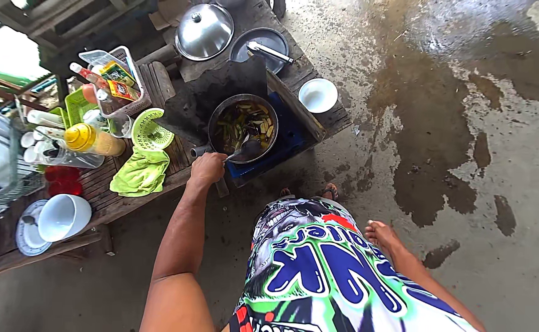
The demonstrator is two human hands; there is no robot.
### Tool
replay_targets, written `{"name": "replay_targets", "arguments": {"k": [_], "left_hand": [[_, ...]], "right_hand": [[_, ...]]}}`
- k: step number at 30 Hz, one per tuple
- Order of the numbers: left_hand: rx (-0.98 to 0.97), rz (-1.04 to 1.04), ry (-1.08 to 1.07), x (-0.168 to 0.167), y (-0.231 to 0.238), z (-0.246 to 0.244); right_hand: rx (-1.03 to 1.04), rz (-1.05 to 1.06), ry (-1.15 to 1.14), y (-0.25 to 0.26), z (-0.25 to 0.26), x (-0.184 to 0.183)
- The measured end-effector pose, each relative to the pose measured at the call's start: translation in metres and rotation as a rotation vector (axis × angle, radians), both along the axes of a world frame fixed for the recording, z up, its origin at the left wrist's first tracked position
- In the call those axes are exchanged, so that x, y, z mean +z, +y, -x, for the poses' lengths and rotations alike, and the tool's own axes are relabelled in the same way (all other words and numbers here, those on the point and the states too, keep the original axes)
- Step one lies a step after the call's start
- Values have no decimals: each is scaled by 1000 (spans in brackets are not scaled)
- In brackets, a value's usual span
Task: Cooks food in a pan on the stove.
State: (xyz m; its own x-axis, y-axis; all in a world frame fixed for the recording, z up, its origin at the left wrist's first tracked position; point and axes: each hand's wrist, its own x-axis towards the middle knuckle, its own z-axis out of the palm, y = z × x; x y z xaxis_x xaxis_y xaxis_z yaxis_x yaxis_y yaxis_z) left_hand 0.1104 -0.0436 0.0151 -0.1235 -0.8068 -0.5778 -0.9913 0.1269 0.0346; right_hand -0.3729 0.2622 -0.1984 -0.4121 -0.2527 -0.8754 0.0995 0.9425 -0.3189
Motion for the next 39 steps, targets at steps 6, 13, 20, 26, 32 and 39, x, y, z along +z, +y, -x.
{"name": "replay_targets", "arguments": {"k": [6,13,20,26,32,39], "left_hand": [[80,135,-49,33,-2,-28],[91,129,-135,21,4,-22],[203,200,-20,23,3,-29],[213,169,21,-2,-5,-14],[171,168,97,-19,-19,6],[181,169,153,-7,-23,10]], "right_hand": [[-41,-22,2,18,-1,8],[27,-60,-3,13,-6,14],[35,9,11,-6,5,1],[41,18,11,-14,4,2],[45,-22,-8,-5,-3,7],[-24,-24,5,5,-3,6]]}}
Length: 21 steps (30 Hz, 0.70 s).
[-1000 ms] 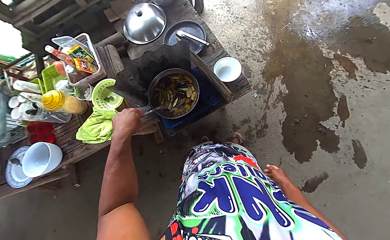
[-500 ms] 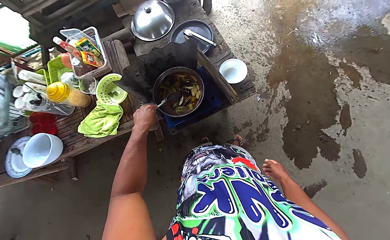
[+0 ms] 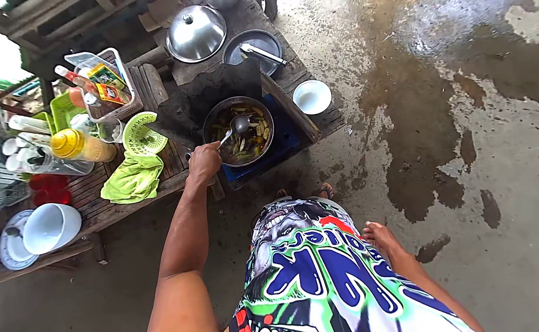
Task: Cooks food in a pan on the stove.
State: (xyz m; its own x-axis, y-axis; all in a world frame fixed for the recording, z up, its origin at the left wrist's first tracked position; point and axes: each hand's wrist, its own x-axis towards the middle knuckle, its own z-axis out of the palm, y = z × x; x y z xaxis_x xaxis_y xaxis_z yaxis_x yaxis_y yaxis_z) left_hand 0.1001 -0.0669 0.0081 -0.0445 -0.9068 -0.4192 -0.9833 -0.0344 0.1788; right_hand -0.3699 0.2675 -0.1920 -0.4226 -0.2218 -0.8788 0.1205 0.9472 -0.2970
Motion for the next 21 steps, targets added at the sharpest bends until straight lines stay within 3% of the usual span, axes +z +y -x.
{"name": "replay_targets", "arguments": {"k": [5,12,18,21], "left_hand": [[-26,-55,-1,-24,0,2],[-24,34,18,3,24,-15],[46,-55,-52,-22,41,-25],[30,-8,15,-14,43,-25]], "right_hand": [[11,-23,-7,0,-8,6],[2,13,-1,-10,0,1],[49,-6,-7,-20,-5,3],[74,9,-6,-25,0,-1]]}}
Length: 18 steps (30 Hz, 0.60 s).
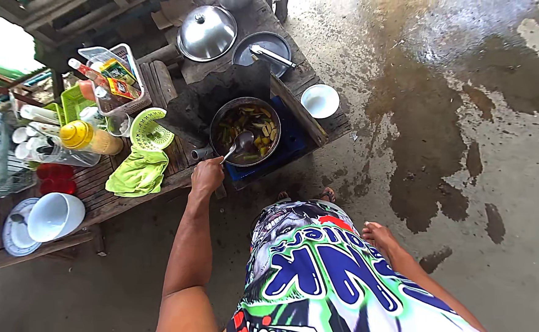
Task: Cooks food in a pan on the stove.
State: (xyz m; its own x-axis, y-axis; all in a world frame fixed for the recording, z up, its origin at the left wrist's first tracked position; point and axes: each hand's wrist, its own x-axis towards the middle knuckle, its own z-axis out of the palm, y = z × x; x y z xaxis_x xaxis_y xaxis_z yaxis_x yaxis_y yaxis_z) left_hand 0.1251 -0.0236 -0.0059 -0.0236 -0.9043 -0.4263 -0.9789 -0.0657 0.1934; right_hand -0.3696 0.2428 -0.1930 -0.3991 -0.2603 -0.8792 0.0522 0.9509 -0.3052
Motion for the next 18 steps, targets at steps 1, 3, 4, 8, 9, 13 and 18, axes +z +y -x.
{"name": "replay_targets", "arguments": {"k": [1,3,4,8,9,13,18], "left_hand": [[-6,12,36,2,1,0],[-28,22,87,0,4,1],[-40,9,90,-5,4,3],[-35,-45,48,-14,2,6],[-28,-45,57,-10,2,5],[-45,-38,138,-2,7,-3],[-19,-83,81,-7,7,-6]], "right_hand": [[7,3,1,-3,1,1],[23,3,9,-7,2,2],[21,5,11,-8,3,2],[0,35,18,-14,5,1],[-9,42,21,-14,5,1],[-13,21,28,-3,5,-1],[-7,-16,1,10,-3,3]]}}
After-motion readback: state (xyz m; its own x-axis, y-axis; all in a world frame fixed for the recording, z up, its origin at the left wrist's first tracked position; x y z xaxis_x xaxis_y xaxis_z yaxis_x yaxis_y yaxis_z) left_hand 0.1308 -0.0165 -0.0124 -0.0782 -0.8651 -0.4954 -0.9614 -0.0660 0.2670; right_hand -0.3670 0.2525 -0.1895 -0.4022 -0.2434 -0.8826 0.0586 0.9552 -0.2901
